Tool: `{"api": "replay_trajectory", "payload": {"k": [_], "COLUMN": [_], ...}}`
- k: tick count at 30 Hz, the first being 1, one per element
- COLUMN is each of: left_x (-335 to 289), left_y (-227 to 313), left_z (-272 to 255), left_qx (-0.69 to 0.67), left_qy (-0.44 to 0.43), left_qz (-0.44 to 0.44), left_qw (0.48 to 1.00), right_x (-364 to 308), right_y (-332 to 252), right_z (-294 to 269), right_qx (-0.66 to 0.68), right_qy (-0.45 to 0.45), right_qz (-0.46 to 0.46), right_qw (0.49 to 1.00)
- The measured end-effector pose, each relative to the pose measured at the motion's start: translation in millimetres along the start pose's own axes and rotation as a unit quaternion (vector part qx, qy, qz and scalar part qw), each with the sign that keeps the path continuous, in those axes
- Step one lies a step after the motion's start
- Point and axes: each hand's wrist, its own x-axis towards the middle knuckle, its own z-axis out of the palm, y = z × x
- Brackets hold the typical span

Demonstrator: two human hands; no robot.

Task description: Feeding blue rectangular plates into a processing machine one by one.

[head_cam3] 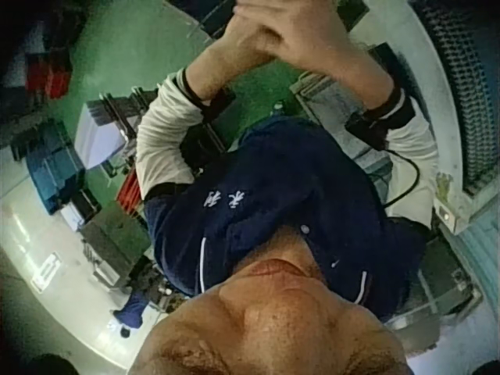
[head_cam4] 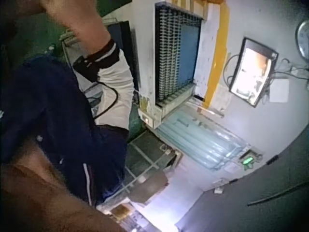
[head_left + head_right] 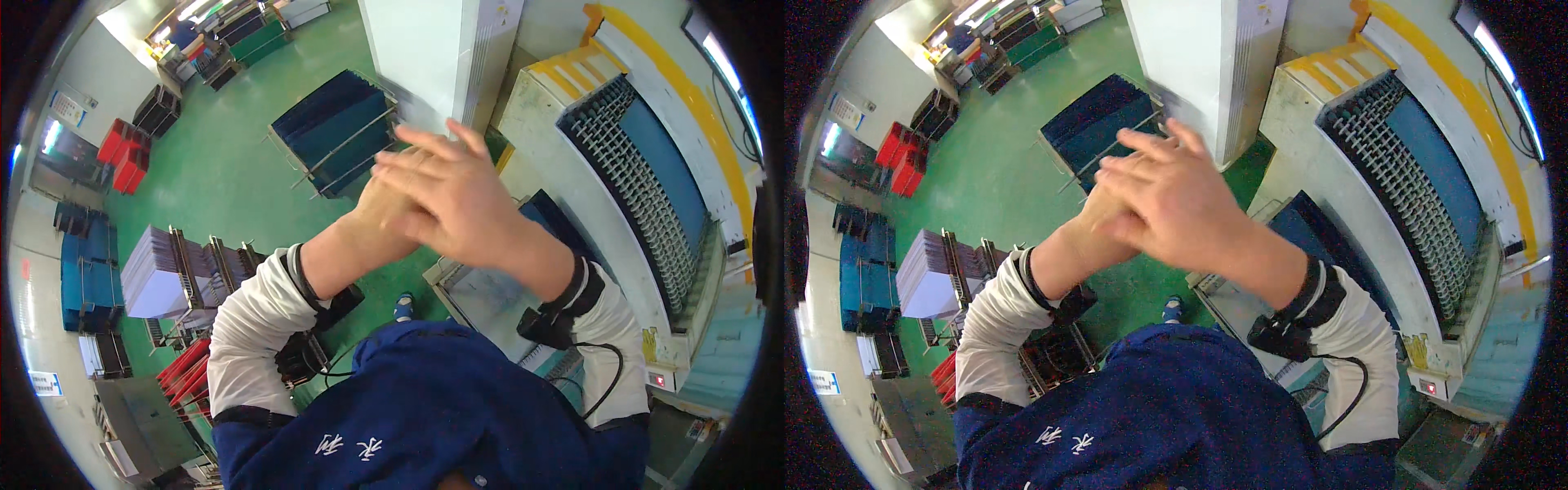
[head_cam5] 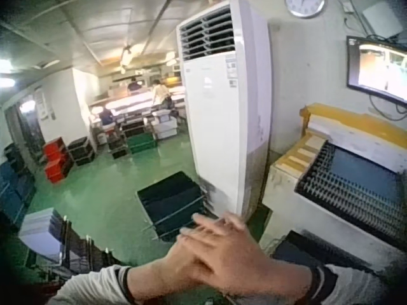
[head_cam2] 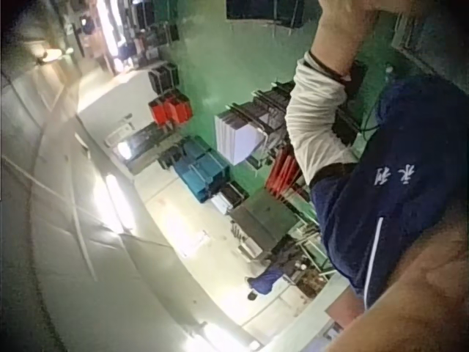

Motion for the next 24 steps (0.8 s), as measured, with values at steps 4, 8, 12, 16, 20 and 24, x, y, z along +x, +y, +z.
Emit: {"api": "replay_trajectory", "payload": {"k": [4, 8, 12, 16, 20, 24], "left_x": [-2.6, 4.6, 0.4, 2.7, 3.4, 1.6], "left_y": [-0.1, -1.4, -2.8, -5.4, -8.4, -9.9], "left_z": [2.7, 2.0, 5.1, 3.6, 10.6, -0.7], "left_qx": [-0.112, -0.081, -0.092, -0.090, -0.072, -0.074], "left_qy": [0.102, 0.067, 0.090, 0.037, 0.023, 0.066], "left_qz": [0.011, 0.001, 0.002, 0.001, 0.002, 0.051], "left_qw": [0.988, 0.994, 0.992, 0.995, 0.997, 0.994], "right_x": [4.8, -1.9, 4.5, 1.1, -7.4, 1.5], "right_y": [-33.2, 13.3, -17.0, -4.1, 20.7, -27.4], "right_z": [1.3, -1.7, 0.4, 6.7, -0.9, 1.1], "right_qx": [0.058, -0.016, 0.010, -0.010, -0.060, 0.021], "right_qy": [0.006, 0.003, 0.008, -0.011, -0.019, 0.003], "right_qz": [-0.044, 0.006, -0.018, -0.027, 0.032, -0.014], "right_qw": [0.997, 1.000, 1.000, 1.000, 0.998, 1.000]}}
